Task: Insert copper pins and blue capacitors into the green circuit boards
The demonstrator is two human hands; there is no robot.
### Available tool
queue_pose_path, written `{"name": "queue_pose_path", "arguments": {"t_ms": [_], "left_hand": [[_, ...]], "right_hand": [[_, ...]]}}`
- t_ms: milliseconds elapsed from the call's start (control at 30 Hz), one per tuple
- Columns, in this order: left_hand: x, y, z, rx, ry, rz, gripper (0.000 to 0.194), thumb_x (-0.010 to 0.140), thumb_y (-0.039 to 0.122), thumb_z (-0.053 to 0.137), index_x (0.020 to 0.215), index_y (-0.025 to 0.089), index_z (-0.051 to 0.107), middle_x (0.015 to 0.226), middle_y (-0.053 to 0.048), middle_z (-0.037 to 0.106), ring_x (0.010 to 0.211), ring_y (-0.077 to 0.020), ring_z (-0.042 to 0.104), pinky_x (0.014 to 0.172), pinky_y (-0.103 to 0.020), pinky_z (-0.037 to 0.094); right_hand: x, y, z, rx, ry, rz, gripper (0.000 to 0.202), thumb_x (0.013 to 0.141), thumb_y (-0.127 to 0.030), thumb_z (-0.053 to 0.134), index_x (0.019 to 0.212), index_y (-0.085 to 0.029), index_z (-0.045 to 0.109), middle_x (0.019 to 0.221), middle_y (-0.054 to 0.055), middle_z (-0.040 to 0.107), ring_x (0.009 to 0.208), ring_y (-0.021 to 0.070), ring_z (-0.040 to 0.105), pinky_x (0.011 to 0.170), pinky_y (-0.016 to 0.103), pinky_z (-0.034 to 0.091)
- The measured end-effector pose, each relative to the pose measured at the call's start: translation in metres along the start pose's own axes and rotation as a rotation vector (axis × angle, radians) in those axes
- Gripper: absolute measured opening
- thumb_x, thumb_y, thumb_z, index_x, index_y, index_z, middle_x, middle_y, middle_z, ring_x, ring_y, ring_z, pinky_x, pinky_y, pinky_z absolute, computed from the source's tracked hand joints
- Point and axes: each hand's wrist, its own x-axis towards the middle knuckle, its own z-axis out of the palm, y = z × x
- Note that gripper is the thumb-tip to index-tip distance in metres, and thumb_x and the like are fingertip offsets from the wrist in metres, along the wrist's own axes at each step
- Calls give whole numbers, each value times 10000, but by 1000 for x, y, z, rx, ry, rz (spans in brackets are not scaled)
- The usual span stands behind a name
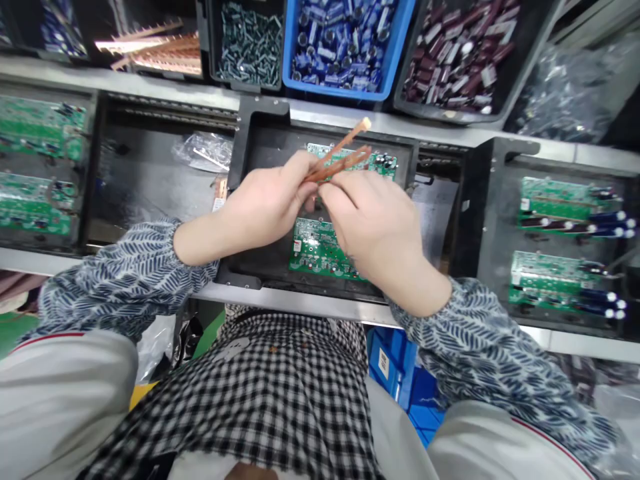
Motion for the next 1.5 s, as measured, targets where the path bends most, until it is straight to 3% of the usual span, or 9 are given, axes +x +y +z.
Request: {"name": "queue_pose_path", "arguments": {"t_ms": [133,233,333,467,867,1000,1200,1300,1500], "left_hand": [[7,0,-13,69,9,46,249,1030,288,515,1261,206,563,939,-44,655,973,-242,661,791,-254,404],[21,-6,-26,284,105,174,255,1050,282,417,1254,255,568,1079,-41,695,985,-254,669,816,-298,421],[38,-19,-40,335,217,249,242,1016,202,411,1152,220,610,1096,-59,721,1016,-263,675,868,-339,457],[53,-36,-44,226,198,158,189,1002,235,440,1019,254,627,1052,-46,746,1028,-245,681,891,-356,501],[58,-56,-36,421,199,60,338,998,270,346,1235,230,584,1030,-99,744,998,-281,675,885,-412,487],[57,-52,-33,444,200,14,297,1027,258,355,1225,195,567,1135,-141,722,1021,-302,667,887,-424,468],[43,-24,-22,54,-26,-39,262,1112,323,339,1135,184,560,1005,-94,702,839,-186,672,791,-329,508],[41,-19,-17,-99,-87,-80,226,1120,299,370,1140,168,553,987,-80,694,775,-138,653,729,-280,508],[41,-16,-9,-148,-120,-109,205,1094,237,430,1156,149,604,902,-64,687,711,-108,642,627,-216,487]], "right_hand": [[19,8,-4,88,15,10,275,1057,-321,463,1123,-277,726,1206,46,748,1119,251,681,964,435,542],[28,40,-4,141,-28,-33,227,1034,-342,532,1096,-283,742,1145,40,760,1086,247,696,957,429,547],[34,81,13,110,-89,-37,222,1015,-325,552,1039,-258,762,1052,65,774,967,236,709,870,407,563],[32,111,43,95,-152,-69,213,1002,-294,564,1028,-226,765,1047,93,779,938,228,700,865,400,560],[27,118,63,118,-134,-99,283,1042,-331,490,1051,-210,747,1083,108,752,983,250,678,868,415,526],[32,101,52,26,-169,-76,274,1039,-327,500,1039,-198,742,1099,126,738,987,265,659,823,417,510],[35,50,26,-45,-28,-159,327,1076,-355,415,1124,-206,701,1128,112,741,979,258,654,819,415,496],[26,48,26,-46,31,-189,299,1076,-309,419,1097,-213,701,1002,86,754,885,230,663,750,379,486],[15,50,21,-36,131,-256,172,1038,-268,527,1091,-223,684,1095,77,755,916,228,659,785,378,489]]}}
